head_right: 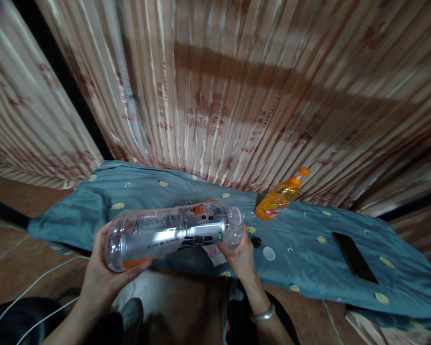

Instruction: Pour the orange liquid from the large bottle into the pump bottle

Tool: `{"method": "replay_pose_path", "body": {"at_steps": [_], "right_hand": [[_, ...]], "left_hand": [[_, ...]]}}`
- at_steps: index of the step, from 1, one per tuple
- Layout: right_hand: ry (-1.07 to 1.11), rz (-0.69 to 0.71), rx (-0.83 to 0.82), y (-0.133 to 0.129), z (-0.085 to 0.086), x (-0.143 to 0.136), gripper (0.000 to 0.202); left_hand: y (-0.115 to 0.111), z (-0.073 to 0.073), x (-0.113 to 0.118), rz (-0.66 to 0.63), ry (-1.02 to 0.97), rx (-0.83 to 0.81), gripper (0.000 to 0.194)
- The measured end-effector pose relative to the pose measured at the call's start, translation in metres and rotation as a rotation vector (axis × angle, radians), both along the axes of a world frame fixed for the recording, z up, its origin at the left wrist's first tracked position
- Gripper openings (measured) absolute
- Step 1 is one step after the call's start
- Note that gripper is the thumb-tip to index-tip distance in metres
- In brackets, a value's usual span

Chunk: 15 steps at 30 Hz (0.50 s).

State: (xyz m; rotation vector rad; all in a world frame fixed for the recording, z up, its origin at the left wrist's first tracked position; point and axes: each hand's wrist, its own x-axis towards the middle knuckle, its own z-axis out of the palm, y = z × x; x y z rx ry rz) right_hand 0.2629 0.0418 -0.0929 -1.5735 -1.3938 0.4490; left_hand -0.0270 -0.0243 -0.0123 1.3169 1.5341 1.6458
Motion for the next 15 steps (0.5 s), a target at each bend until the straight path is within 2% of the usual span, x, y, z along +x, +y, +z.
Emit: {"method": "replay_pose_path", "body": {"at_steps": [7,15], "right_hand": [[-0.032,0.018,-0.003,0.000,-0.004,0.004,0.071],[-0.027,0.173,0.102,-0.001,-0.010,0.013,0.068]], "left_hand": [[0.002,-0.001,-0.004,-0.046,0.066,0.011,0.084],[0.000,0.004,0.002,-0.037,0.007,-0.005,0.081]]}}
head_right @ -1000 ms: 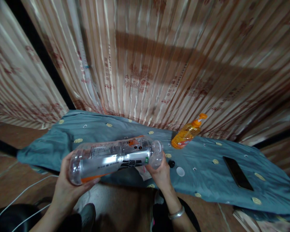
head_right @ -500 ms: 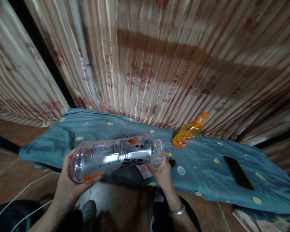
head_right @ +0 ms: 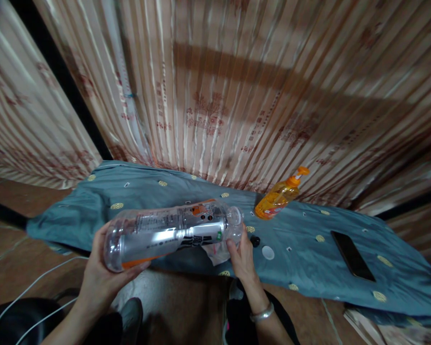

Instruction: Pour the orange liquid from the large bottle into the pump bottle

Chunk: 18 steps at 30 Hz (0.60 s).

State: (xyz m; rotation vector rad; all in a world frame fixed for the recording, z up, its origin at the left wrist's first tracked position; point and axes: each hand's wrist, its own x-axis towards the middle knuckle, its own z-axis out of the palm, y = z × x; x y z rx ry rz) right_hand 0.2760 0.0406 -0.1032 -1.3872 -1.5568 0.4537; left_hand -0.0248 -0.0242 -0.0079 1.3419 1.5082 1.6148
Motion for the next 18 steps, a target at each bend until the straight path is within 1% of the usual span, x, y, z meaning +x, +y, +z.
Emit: {"method": "replay_pose_path", "body": {"at_steps": [3,6,9,11,13,18], "right_hand": [[-0.029,-0.024,-0.013,-0.0013,-0.0020,0.0005,0.067],[-0.045,-0.018,-0.012,-0.0017,-0.0015,-0.0006,0.067],[-0.047,-0.011,-0.018,-0.0015,0.0004,-0.0017,0.066],[-0.045,-0.013,-0.021,-0.0013,0.0012,-0.0018,0.064],[-0.040,-0.013,-0.010,-0.0012,0.0013,-0.0012,0.062],[-0.033,0.014,0.010,-0.0004,-0.0001,0.0008,0.063]], "left_hand": [[-0.0014,0.0025,0.0031,0.018,-0.032,-0.008,0.081],[-0.0024,0.0030,0.0051,0.039,-0.051,-0.010,0.082],[-0.0011,0.0004,0.0022,0.020,-0.027,0.013,0.081],[0.0001,-0.0018,-0.0014,-0.013,0.019,0.032,0.082],[0.0004,-0.0035,-0.0040,-0.019,0.041,0.034,0.085],[-0.0018,-0.0034,-0.0019,0.060,-0.018,0.016,0.086]]}}
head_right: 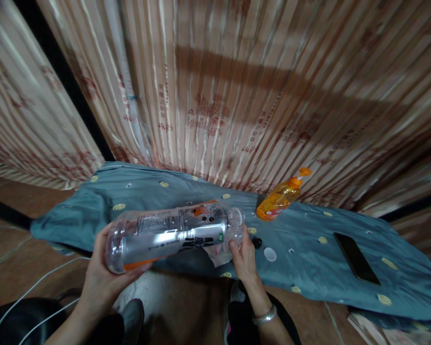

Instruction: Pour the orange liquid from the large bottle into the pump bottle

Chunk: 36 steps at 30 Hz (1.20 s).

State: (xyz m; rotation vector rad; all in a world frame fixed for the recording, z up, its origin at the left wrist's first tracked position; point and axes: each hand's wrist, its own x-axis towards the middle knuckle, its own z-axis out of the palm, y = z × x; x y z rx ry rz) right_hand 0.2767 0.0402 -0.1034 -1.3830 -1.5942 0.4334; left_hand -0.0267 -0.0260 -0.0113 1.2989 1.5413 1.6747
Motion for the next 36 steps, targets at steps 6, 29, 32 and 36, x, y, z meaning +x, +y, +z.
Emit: {"method": "replay_pose_path", "body": {"at_steps": [6,29,32,36], "right_hand": [[-0.008,-0.098,-0.047,0.002,0.004,-0.004,0.072],[0.066,-0.134,-0.118,0.004,0.009,-0.010,0.059],[0.049,-0.097,-0.138,0.005,0.009,-0.005,0.058],[0.028,-0.080,-0.159,0.005,0.010,-0.004,0.058]], "left_hand": [[-0.001,0.002,0.003,0.011,-0.026,-0.019,0.086],[-0.004,0.001,0.012,0.057,-0.088,-0.014,0.088],[-0.004,0.003,0.013,0.053,-0.133,-0.015,0.087],[-0.004,0.003,0.012,0.062,-0.140,-0.035,0.086]]}}
